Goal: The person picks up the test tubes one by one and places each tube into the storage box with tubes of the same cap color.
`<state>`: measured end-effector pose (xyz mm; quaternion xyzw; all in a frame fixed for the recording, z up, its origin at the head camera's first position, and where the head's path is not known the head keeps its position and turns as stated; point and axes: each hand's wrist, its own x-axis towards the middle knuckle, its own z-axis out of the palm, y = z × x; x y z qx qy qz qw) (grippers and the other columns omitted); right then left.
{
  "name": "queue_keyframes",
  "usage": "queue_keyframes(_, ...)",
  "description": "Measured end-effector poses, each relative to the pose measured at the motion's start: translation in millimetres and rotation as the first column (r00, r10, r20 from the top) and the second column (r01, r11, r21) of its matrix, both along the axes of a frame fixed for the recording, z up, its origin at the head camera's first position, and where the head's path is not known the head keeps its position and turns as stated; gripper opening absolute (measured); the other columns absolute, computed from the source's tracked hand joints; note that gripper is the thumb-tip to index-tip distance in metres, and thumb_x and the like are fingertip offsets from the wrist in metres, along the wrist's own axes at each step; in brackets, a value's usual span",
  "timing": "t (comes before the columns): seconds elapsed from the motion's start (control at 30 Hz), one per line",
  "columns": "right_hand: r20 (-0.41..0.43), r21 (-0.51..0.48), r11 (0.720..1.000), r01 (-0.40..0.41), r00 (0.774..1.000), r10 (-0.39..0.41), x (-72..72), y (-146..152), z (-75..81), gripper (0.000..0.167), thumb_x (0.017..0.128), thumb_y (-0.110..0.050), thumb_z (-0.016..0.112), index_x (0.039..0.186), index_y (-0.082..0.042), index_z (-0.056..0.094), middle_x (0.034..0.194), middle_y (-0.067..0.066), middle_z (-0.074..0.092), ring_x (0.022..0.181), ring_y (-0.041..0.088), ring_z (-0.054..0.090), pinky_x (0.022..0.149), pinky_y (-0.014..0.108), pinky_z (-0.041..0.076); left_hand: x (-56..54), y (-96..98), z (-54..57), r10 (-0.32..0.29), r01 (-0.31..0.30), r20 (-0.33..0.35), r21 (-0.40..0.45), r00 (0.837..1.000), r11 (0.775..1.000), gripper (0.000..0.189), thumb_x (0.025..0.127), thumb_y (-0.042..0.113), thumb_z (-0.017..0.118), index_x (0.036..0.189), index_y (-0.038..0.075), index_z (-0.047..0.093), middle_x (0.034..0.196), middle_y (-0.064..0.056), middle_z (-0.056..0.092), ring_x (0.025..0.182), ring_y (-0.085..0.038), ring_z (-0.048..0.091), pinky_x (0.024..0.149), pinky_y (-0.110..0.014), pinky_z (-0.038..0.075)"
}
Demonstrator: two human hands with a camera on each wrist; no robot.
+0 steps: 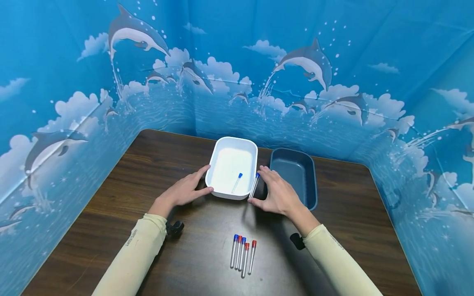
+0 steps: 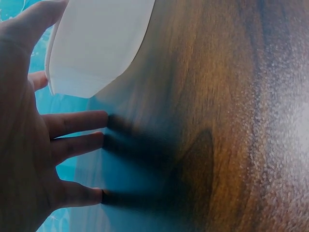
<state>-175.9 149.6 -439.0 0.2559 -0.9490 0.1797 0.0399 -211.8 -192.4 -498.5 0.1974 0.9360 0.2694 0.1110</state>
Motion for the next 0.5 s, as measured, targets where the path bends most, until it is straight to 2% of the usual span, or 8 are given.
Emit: queue_keyframes(0.5, 0.092, 0.084, 0.996, 0.028, 0.995, -0.036, -37.5, -22.2, -12.8, 0.096, 0.077, -0.068, 0.066, 0.149, -0.009, 0.042, 0.155, 0.011, 0.035, 0.14, 0.035, 0.034, 0.105, 0.055, 0.036, 1.4, 1.6, 2.4, 0.014, -0.014, 0.018, 0.009, 1.0, 1.0, 0.091, 0.088, 0.073, 0.047, 0.158, 0.03, 0.007, 0.159, -0.011, 0.026, 0.141, -0.032, 0.032, 0.108, -0.056, 0.031)
